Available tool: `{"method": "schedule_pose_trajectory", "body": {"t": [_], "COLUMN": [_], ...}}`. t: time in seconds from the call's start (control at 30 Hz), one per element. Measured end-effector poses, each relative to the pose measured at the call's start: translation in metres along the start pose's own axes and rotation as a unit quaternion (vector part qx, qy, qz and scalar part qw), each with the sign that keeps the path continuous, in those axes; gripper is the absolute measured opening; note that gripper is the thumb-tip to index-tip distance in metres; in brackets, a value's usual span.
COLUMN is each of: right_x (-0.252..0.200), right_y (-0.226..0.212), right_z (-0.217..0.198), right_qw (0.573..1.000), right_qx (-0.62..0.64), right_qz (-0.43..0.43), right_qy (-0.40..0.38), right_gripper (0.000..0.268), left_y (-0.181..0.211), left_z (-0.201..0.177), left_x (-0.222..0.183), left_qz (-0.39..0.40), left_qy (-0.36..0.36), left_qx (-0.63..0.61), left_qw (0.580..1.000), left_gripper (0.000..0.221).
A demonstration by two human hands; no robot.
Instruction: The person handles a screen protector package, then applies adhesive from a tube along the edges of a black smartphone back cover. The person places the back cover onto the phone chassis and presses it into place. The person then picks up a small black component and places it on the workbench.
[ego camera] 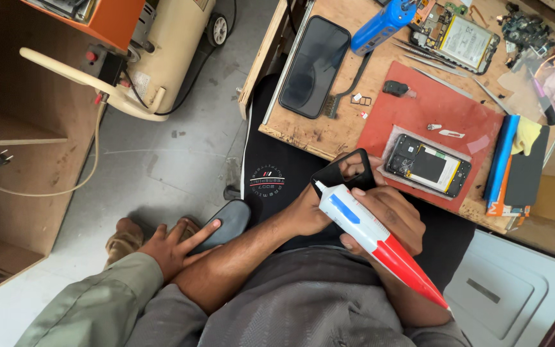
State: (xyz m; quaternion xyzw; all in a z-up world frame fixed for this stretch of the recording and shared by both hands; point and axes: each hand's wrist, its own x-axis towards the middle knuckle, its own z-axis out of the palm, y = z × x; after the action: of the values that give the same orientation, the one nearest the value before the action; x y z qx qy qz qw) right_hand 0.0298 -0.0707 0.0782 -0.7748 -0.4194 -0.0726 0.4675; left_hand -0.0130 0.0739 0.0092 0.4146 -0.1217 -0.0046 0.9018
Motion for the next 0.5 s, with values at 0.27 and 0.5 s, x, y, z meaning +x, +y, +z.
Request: {"method": "schedule_pose_trajectory", "body": {"t": [0.27,0.5], "right_x": [0.0045,0.0044], "right_y": [-0.0021,-0.0001], "right_z": [0.0,-0.001], "right_qw": [1.0,1.0], "right_qx": [-0.006,-0.005], "right_qz": [0.0,-0.004], "right_qy": [-0.01,-0.006], "right_gripper": [0.059,0.06], "left_y": [-0.0008,-0.002], "left_z": [-0.0009,0.002], "left_x": [0.0003,0.002], "left_qz": [-0.022,-0.024], "left_qy": [0.011,0.015], "left_qx": [-0.011,-0.009], "left_qw": [1.0,1.0], "left_gripper": [0.057,0.058]}}
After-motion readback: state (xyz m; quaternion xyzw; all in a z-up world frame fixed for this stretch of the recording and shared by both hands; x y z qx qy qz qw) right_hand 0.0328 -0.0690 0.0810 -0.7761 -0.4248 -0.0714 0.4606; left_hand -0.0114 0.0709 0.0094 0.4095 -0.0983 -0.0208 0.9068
